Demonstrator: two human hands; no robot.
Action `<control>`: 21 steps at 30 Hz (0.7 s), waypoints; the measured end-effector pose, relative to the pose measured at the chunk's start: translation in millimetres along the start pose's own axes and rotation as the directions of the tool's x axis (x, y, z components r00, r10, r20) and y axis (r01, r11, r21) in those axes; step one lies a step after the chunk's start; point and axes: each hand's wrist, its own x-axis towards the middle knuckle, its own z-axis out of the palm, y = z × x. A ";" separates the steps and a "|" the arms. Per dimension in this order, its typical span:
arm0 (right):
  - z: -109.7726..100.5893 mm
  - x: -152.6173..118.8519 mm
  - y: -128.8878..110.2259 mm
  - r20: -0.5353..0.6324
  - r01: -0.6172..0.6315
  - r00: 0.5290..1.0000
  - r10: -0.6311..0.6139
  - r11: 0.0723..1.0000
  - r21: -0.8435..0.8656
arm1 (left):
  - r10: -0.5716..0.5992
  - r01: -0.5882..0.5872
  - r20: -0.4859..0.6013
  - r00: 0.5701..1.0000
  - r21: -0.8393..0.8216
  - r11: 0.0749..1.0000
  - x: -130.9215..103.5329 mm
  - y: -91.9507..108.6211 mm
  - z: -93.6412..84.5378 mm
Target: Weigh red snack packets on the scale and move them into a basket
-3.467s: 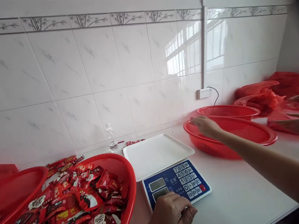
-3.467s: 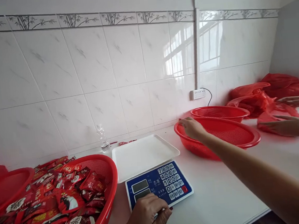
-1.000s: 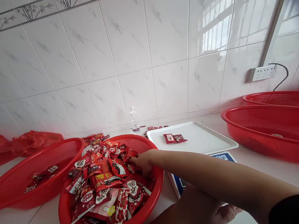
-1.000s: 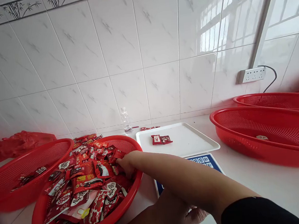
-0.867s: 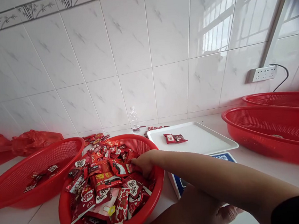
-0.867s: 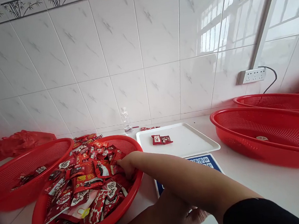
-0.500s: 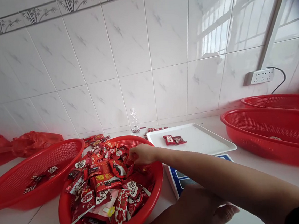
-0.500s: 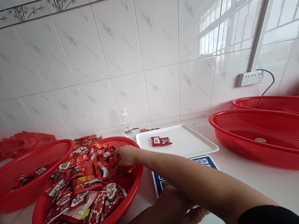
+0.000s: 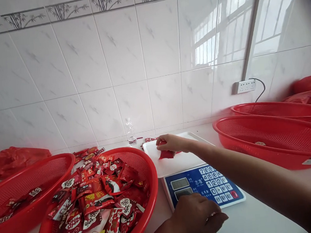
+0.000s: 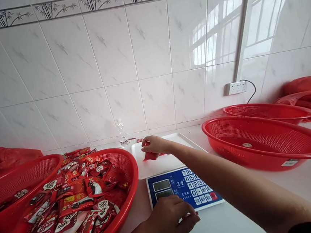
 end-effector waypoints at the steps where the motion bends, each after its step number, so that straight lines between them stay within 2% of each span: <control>1: -2.2 -0.9 6.2 -0.012 -0.012 1.000 0.012 1.000 -0.015 | -0.003 0.003 -0.004 1.000 -0.003 1.000 0.1 -0.3 0.2; 6: -15.0 -7.0 23.7 -0.122 -0.022 0.992 0.018 0.999 -0.038 | 0.003 -0.003 -0.031 1.000 -0.010 1.000 0.8 -3.9 3.2; 12: -25.0 -23.1 28.6 -0.037 0.052 0.998 -0.051 0.998 0.023 | 0.014 -0.015 -0.074 0.997 -0.010 1.000 1.0 -6.0 7.2; 14: -22.1 -27.1 33.7 -0.050 0.089 0.995 -0.091 0.995 -0.037 | 0.023 -0.024 -0.081 0.996 -0.008 1.000 1.0 -6.9 8.7; 16: -16.6 -29.9 41.3 -0.111 0.103 0.987 -0.120 0.984 -0.147 | 0.032 -0.033 -0.088 0.996 -0.007 0.999 1.3 -8.1 9.9; 18: -9.8 -32.4 50.0 -0.212 0.121 0.960 -0.181 0.957 -0.265 | 0.038 -0.039 -0.092 0.995 -0.009 0.999 1.9 -9.1 10.6; 21: 0.7 -37.0 60.8 -0.361 0.161 0.879 -0.311 0.907 -0.389 | 0.037 -0.039 -0.092 0.995 -0.019 0.999 3.0 -9.8 10.7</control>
